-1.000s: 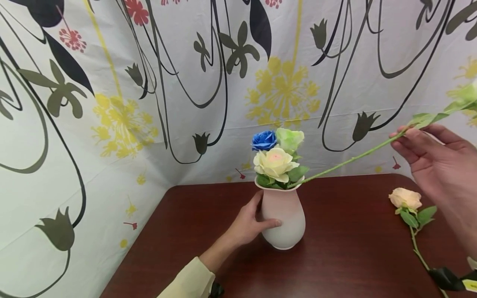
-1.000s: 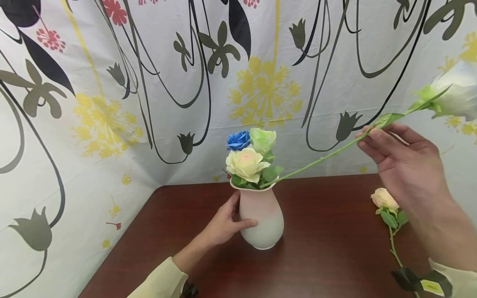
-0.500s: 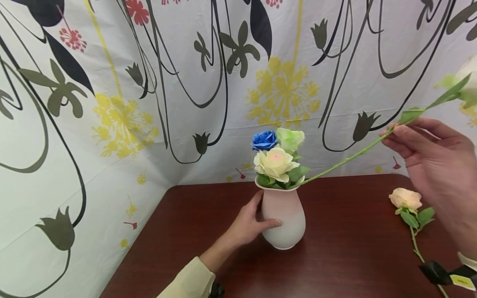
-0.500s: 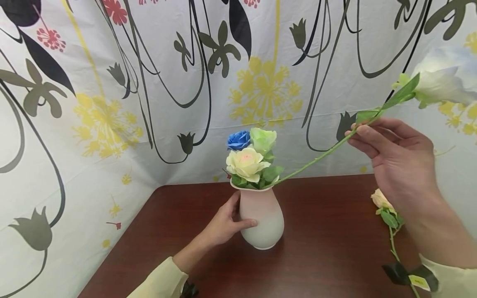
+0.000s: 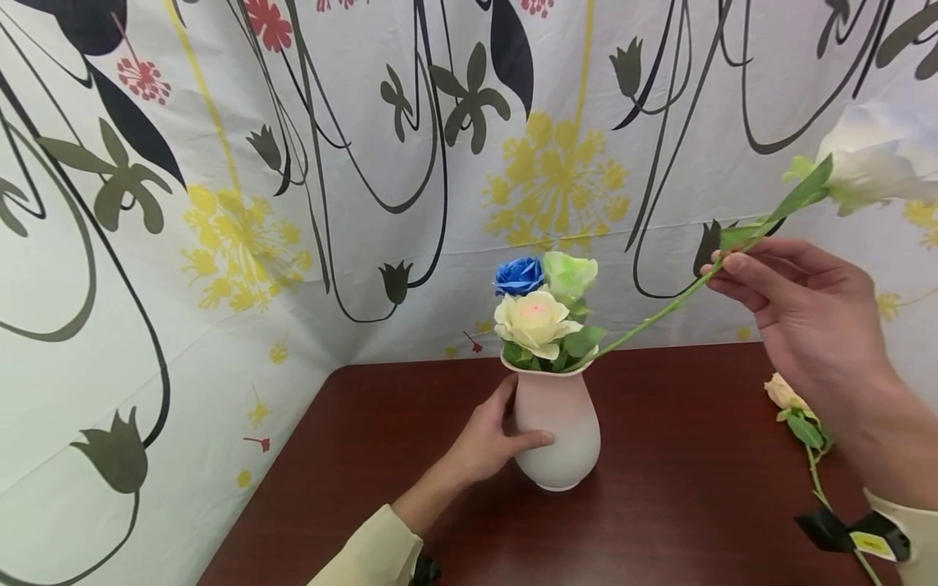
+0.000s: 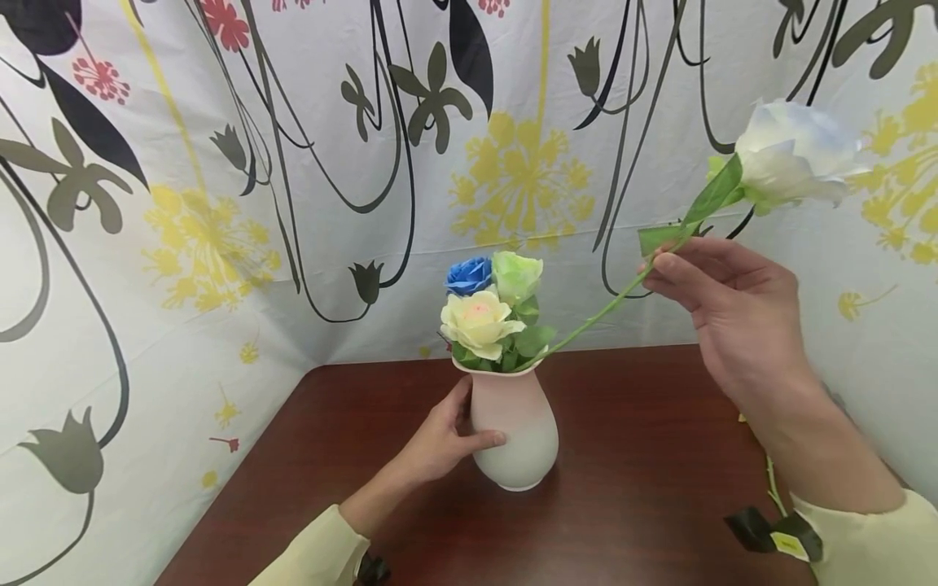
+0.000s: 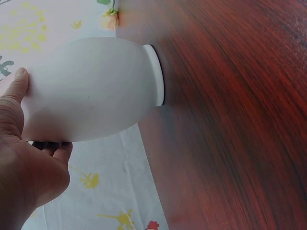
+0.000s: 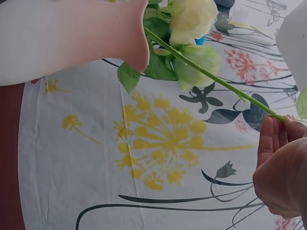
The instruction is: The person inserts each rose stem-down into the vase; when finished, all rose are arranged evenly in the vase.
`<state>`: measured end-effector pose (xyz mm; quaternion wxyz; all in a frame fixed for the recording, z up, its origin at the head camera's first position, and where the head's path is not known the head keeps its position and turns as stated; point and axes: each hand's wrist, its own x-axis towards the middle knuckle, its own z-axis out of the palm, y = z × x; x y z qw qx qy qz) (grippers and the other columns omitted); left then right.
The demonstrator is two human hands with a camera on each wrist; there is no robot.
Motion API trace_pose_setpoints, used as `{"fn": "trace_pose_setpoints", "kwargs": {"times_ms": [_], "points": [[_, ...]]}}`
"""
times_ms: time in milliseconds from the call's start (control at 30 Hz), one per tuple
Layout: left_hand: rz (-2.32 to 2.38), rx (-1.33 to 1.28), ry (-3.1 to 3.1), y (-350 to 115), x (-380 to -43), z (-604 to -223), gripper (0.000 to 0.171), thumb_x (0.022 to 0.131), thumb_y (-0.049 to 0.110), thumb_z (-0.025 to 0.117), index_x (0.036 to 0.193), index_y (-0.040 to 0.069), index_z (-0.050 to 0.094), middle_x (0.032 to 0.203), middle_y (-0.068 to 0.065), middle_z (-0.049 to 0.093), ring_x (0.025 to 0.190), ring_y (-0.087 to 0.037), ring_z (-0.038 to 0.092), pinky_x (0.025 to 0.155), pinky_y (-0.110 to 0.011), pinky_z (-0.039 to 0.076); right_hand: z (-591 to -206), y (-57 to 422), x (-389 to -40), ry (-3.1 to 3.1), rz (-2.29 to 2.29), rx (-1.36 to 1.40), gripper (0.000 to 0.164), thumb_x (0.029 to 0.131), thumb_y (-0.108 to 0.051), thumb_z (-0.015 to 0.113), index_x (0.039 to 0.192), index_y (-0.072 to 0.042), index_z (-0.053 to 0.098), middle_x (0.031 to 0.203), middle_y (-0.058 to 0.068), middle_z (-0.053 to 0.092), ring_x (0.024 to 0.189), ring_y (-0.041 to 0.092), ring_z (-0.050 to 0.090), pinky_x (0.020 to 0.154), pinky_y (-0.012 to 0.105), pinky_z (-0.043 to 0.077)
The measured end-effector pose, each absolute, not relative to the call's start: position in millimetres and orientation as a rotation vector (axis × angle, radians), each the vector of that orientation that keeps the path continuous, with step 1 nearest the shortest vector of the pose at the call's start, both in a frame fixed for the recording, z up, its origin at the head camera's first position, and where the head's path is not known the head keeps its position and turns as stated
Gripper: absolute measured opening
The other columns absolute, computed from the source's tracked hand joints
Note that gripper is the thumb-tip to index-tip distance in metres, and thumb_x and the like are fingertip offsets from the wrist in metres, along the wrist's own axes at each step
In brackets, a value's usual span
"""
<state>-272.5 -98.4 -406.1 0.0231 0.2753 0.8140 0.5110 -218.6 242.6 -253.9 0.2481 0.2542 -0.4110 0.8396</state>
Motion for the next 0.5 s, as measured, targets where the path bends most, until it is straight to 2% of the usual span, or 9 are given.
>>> {"fn": "trace_pose_setpoints", "kwargs": {"times_ms": [167,367,500], "points": [[1.588,0.852,2.517,-98.6,-272.1,-405.9,0.089,0.091,0.041,0.086,0.163,0.036,0.033,0.153,0.014,0.050,0.135,-0.009,0.053,0.113,-0.042,0.046,-255.5,235.0,-217.4,-1.189,2.254,0.675,0.028,0.093,0.025,0.062,0.119,0.016,0.070,0.102,0.018,0.078,0.087,0.030,0.078,0.084,0.038,0.062],[1.591,0.858,2.515,-98.4,-271.0,-404.4,0.089,0.091,0.040,0.086,0.163,0.035,0.034,0.153,0.013,0.051,0.135,-0.010,0.054,0.113,-0.043,0.047,-258.1,221.3,-216.5,-1.228,2.262,0.734,0.028,0.092,0.029,0.061,0.116,0.017,0.070,0.100,0.018,0.077,0.087,0.030,0.078,0.085,0.040,0.062],[1.591,0.853,2.509,-98.0,-271.0,-404.7,0.088,0.092,0.040,0.086,0.163,0.035,0.034,0.153,0.013,0.051,0.135,-0.010,0.054,0.112,-0.043,0.047,-260.5,213.4,-215.4,-1.328,2.219,0.691,0.027,0.092,0.024,0.066,0.118,0.016,0.071,0.102,0.016,0.078,0.088,0.026,0.079,0.084,0.037,0.062]]}}
